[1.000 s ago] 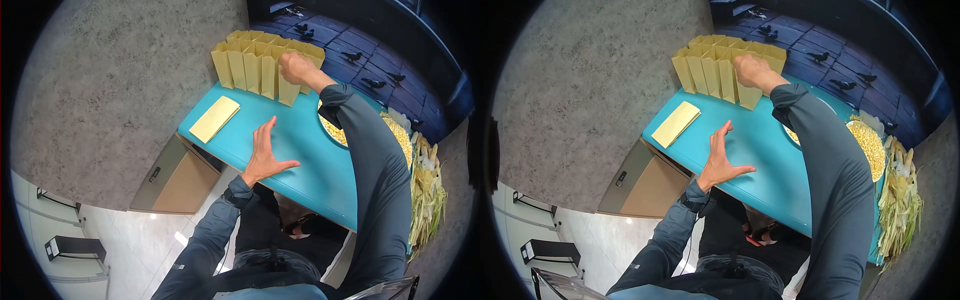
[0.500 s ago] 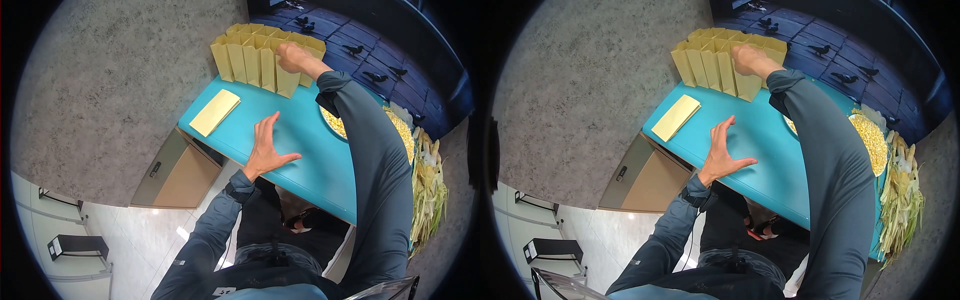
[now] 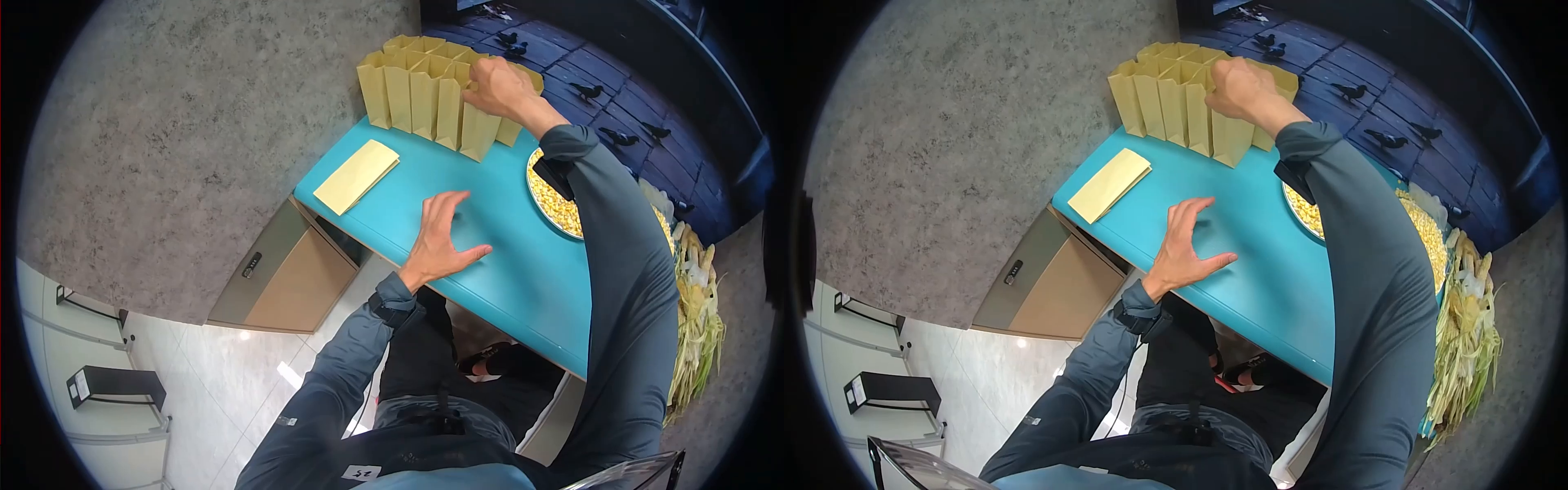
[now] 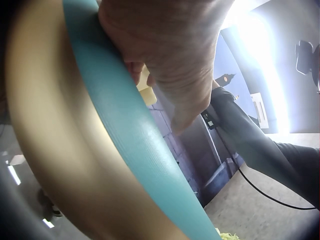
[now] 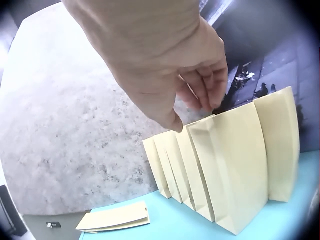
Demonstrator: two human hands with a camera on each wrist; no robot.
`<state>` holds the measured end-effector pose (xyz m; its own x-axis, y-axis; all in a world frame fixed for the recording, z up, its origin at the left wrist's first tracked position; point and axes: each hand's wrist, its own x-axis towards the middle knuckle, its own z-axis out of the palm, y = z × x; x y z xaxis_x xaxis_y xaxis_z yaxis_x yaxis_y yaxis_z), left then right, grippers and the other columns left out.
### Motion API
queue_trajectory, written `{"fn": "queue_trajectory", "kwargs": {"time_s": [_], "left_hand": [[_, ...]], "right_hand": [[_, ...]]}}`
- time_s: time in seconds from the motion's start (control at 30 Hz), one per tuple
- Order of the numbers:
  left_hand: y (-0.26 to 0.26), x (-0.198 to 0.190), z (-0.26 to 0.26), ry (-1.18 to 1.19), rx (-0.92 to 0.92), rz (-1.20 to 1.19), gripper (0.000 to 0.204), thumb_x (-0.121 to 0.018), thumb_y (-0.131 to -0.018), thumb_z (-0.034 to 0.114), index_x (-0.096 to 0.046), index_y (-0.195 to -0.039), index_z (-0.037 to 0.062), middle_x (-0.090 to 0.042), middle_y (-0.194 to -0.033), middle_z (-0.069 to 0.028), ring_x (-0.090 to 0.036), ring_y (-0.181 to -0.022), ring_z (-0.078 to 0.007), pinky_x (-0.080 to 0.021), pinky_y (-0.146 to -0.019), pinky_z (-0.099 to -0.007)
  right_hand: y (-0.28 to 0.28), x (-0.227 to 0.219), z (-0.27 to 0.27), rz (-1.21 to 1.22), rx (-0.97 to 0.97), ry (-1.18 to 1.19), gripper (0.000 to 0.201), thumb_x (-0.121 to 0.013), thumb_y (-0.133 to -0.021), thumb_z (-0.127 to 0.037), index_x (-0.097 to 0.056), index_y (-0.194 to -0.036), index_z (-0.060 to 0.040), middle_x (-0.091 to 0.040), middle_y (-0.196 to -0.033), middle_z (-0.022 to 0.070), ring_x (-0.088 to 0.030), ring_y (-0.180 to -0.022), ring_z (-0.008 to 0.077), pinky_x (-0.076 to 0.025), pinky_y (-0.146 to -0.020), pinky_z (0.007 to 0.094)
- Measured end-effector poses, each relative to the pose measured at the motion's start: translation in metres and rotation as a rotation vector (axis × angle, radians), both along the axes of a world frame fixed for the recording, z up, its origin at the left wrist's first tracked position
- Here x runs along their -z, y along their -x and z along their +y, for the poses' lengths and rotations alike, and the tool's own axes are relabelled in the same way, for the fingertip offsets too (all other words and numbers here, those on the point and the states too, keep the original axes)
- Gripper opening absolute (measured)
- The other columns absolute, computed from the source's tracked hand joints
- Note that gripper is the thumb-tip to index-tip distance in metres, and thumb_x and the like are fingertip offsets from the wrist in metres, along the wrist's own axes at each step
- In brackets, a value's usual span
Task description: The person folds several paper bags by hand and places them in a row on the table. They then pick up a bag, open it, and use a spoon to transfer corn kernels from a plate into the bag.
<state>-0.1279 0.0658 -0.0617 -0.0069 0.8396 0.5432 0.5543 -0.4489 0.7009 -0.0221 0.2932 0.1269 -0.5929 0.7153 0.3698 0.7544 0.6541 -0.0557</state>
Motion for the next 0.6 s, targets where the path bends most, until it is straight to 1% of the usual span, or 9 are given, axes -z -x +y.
{"fn": "queue_trajectory", "kwargs": {"time_s": [0.03, 0.1, 0.13, 0.17, 0.23, 0.3, 0.43, 0.5, 0.6], "left_hand": [[0.002, 0.002, 0.001, -0.002, -0.01, -0.006, 0.089, -0.099, -0.071, 0.03, -0.057, -0.145, 0.0033, -0.056, -0.147, -0.0173, -0.049, -0.137, -0.0388, -0.044, -0.117, -0.049], [0.007, 0.008, 0.003, -0.027, 0.084, 0.046, 0.045, -0.086, -0.073, 0.016, -0.069, -0.113, 0.0048, -0.064, -0.134, -0.0152, -0.052, -0.13, -0.0362, -0.046, -0.113, -0.0471], [0.006, 0.011, 0.003, -0.028, 0.069, 0.038, 0.045, -0.086, -0.073, 0.016, -0.069, -0.113, 0.0048, -0.064, -0.134, -0.0152, -0.052, -0.13, -0.0362, -0.046, -0.113, -0.0471], [0.004, 0.012, 0.005, -0.075, 0.076, 0.011, 0.03, -0.079, -0.072, 0.011, -0.067, -0.099, 0.0043, -0.067, -0.123, -0.0141, -0.056, -0.121, -0.0342, -0.048, -0.106, -0.0454], [0.005, 0.012, 0.004, -0.124, 0.065, -0.017, 0.016, -0.072, -0.07, 0.006, -0.065, -0.085, 0.0038, -0.071, -0.112, -0.0129, -0.061, -0.111, -0.0322, -0.051, -0.1, -0.0438], [0.011, 0.01, 0.0, 0.035, 0.237, -0.215, 0.007, -0.066, -0.071, 0.005, -0.06, -0.071, 0.0016, -0.068, -0.084, -0.0113, -0.064, -0.083, -0.0273, -0.054, -0.079, -0.0384], [0.027, 0.027, -0.003, 0.055, 0.329, -0.313, 0.014, -0.061, -0.074, 0.005, -0.053, -0.064, -0.0003, -0.059, -0.065, -0.0107, -0.058, -0.062, -0.0231, -0.047, -0.061, -0.034], [0.027, 0.027, -0.001, 0.031, 0.344, -0.545, 0.019, -0.058, -0.076, 0.003, -0.049, -0.06, -0.0032, -0.052, -0.057, -0.0095, -0.05, -0.054, -0.0169, -0.038, -0.053, -0.0326], [0.032, 0.031, 0.003, 0.02, 0.387, -0.708, 0.018, -0.054, -0.077, 0.002, -0.049, -0.06, -0.0037, -0.054, -0.059, -0.0091, -0.049, -0.055, -0.0158, -0.038, -0.053, -0.0319]], "right_hand": [[0.001, -0.001, -0.003, 0.012, -0.012, -0.055, 0.033, -0.075, -0.086, -0.025, -0.075, -0.105, 0.0014, -0.078, -0.106, 0.0243, -0.074, -0.106, 0.0457, -0.061, -0.09, 0.0552], [0.013, 0.007, -0.012, 0.07, -0.15, -0.247, 0.031, -0.075, -0.085, -0.024, -0.075, -0.103, 0.001, -0.078, -0.103, 0.0236, -0.074, -0.104, 0.0456, -0.06, -0.09, 0.0557], [0.02, 0.011, -0.021, 0.138, -0.277, -0.434, 0.029, -0.076, -0.084, -0.023, -0.074, -0.101, 0.0007, -0.078, -0.101, 0.0228, -0.074, -0.102, 0.0456, -0.06, -0.089, 0.0562], [0.029, 0.018, -0.033, 0.134, -0.295, -0.436, 0.029, -0.076, -0.084, -0.023, -0.074, -0.101, 0.0007, -0.078, -0.101, 0.0228, -0.074, -0.102, 0.0456, -0.06, -0.089, 0.0562], [0.055, 0.031, -0.064, 0.012, -0.21, 0.004, 0.04, -0.082, -0.086, -0.029, -0.077, -0.116, -0.0029, -0.078, -0.114, 0.0205, -0.073, -0.113, 0.0407, -0.059, -0.095, 0.0492], [0.081, 0.062, -0.058, 0.02, -0.258, 0.345, 0.047, -0.083, -0.088, -0.033, -0.076, -0.122, -0.0015, -0.078, -0.117, 0.0218, -0.072, -0.114, 0.0414, -0.059, -0.097, 0.0492], [0.135, 0.129, -0.03, -0.033, -0.245, 0.457, 0.058, -0.087, -0.087, -0.044, -0.076, -0.124, -0.0004, -0.077, -0.121, 0.0259, -0.073, -0.118, 0.0416, -0.059, -0.098, 0.0491], [0.147, 0.134, -0.026, -0.093, -0.203, 0.501, 0.063, -0.089, -0.085, -0.046, -0.075, -0.125, 0.0012, -0.077, -0.123, 0.0253, -0.073, -0.119, 0.0406, -0.059, -0.099, 0.0485], [0.15, 0.135, -0.036, -0.064, -0.143, 0.52, 0.07, -0.092, -0.082, -0.045, -0.073, -0.128, 0.0032, -0.077, -0.126, 0.0241, -0.073, -0.121, 0.0391, -0.059, -0.1, 0.0465]]}}
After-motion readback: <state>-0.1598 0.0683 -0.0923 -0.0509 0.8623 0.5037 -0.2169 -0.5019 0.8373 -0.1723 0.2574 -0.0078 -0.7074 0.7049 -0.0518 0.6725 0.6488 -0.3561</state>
